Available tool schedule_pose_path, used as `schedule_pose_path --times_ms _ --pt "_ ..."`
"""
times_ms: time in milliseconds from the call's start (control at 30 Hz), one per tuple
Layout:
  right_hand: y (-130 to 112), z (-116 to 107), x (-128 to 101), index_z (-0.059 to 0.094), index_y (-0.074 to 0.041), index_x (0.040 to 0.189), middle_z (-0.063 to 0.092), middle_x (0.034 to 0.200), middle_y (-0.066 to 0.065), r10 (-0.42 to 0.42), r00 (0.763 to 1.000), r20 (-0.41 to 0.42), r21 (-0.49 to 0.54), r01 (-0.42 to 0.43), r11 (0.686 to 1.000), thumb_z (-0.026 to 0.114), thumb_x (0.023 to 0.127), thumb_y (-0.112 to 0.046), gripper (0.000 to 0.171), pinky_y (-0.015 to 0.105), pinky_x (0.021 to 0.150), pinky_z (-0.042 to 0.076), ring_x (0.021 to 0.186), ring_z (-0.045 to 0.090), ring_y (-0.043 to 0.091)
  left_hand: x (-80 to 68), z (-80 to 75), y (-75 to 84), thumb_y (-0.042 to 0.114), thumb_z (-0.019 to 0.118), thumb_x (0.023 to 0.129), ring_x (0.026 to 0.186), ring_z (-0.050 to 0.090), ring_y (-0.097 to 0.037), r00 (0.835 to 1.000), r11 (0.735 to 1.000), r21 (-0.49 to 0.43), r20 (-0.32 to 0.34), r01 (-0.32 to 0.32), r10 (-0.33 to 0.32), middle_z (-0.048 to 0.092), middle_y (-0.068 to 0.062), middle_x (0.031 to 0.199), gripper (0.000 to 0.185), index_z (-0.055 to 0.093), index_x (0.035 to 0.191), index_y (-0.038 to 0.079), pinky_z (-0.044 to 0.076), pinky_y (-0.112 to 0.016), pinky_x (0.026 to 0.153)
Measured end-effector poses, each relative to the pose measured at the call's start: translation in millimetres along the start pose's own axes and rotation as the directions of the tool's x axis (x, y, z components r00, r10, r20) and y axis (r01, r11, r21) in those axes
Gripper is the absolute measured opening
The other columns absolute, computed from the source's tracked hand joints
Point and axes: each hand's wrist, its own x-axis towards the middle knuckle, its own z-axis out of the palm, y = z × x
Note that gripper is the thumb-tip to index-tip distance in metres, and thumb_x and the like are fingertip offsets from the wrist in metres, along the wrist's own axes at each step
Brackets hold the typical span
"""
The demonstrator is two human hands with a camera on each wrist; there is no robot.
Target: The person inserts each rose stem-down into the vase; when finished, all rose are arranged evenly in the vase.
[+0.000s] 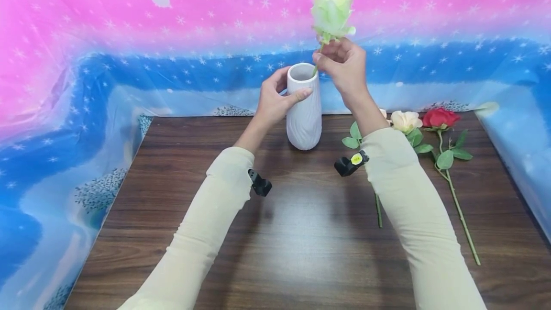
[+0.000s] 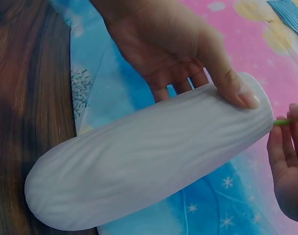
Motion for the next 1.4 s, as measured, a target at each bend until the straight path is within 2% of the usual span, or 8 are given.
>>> schedule_pose_path --times_ms 167,267,567,833,967,1200,1400 --pt "-2.2 0.2 -0.2 0.076 -0.013 0.089 0.077 0.076 -0.004 0.06 0.998 -0.021 0.057 -0.059 0.997 0.072 0.087 0.006 0.02 0.021 0.069 0.061 0.072 0.073 0.008 -0.2 -0.7 0.1 0.022 0.085 0.084 0.12 0.068 -0.02 1.0 1.0 0.005 -0.001 -0.01 0.01 0.069 -0.012 0.13 0.065 0.057 0.141 0.008 0.057 -0.027 0.097" --pt "-1.6 0.6 -0.6 0.077 -0.013 0.089 0.078 0.079 -0.005 0.074 0.997 -0.018 0.048 -0.073 0.996 0.071 0.086 0.008 0.022 0.02 0.072 0.06 0.075 0.073 0.007 0.0 -0.6 0.2 0.022 0.085 0.084 0.12 0.068 -0.02 1.0 1.0 0.005 -0.003 -0.015 0.015 0.07 -0.012 0.129 0.065 0.058 0.141 0.008 0.057 -0.027 0.097" --pt "1.3 0.0 -3.7 0.074 -0.012 0.085 0.075 0.076 -0.005 0.013 1.0 0.001 0.036 -0.013 0.999 0.07 0.086 0.012 0.025 0.021 0.071 0.061 0.072 0.07 0.007 0.2 -0.9 0.0 0.021 0.084 0.084 0.121 0.067 -0.022 1.0 1.0 -0.011 0.004 0.001 -0.001 0.069 -0.013 0.13 0.062 0.058 0.138 0.006 0.056 -0.03 0.101" --pt "1.4 -1.8 -5.1 0.075 -0.013 0.085 0.075 0.077 -0.006 0.009 1.0 -0.005 -0.003 -0.009 1.0 0.069 0.085 0.013 0.027 0.02 0.074 0.06 0.075 0.07 0.007 -0.3 -0.1 -0.5 0.022 0.083 0.085 0.12 0.067 -0.02 1.0 1.0 -0.008 0.011 -0.006 0.006 0.069 -0.012 0.13 0.06 0.057 0.138 0.007 0.055 -0.029 0.102" --pt "-1.2 -5.1 -8.7 0.075 -0.009 0.089 0.076 0.081 -0.005 0.006 1.0 0.017 -0.025 -0.006 1.0 0.07 0.086 0.011 0.021 0.019 0.076 0.059 0.077 0.07 0.008 -0.3 -0.3 -0.4 0.023 0.083 0.085 0.12 0.067 -0.02 1.0 1.0 -0.003 0.007 -0.003 0.003 0.069 -0.012 0.129 0.061 0.057 0.138 0.008 0.055 -0.029 0.103" --pt "-5.7 -20.7 -25.7 0.075 -0.008 0.097 0.077 0.089 -0.005 0.023 0.994 0.103 -0.132 -0.009 0.991 0.069 0.089 0.006 0.017 0.018 0.076 0.06 0.082 0.072 0.007 -0.8 -1.0 0.6 0.025 0.084 0.085 0.122 0.066 -0.019 1.0 1.0 0.005 0.003 0.011 -0.011 0.069 -0.011 0.131 0.062 0.057 0.139 0.009 0.055 -0.03 0.104" --pt "-5.9 -48.9 -44.7 0.074 -0.012 0.103 0.077 0.094 -0.008 0.067 0.987 0.148 -0.251 -0.028 0.968 0.067 0.092 0.004 0.021 0.015 0.079 0.059 0.088 0.073 0.004 -0.7 -0.3 0.1 0.025 0.084 0.085 0.122 0.067 -0.018 1.0 1.0 0.015 0.001 0.02 -0.02 0.069 -0.011 0.131 0.062 0.058 0.138 0.01 0.054 -0.03 0.105"
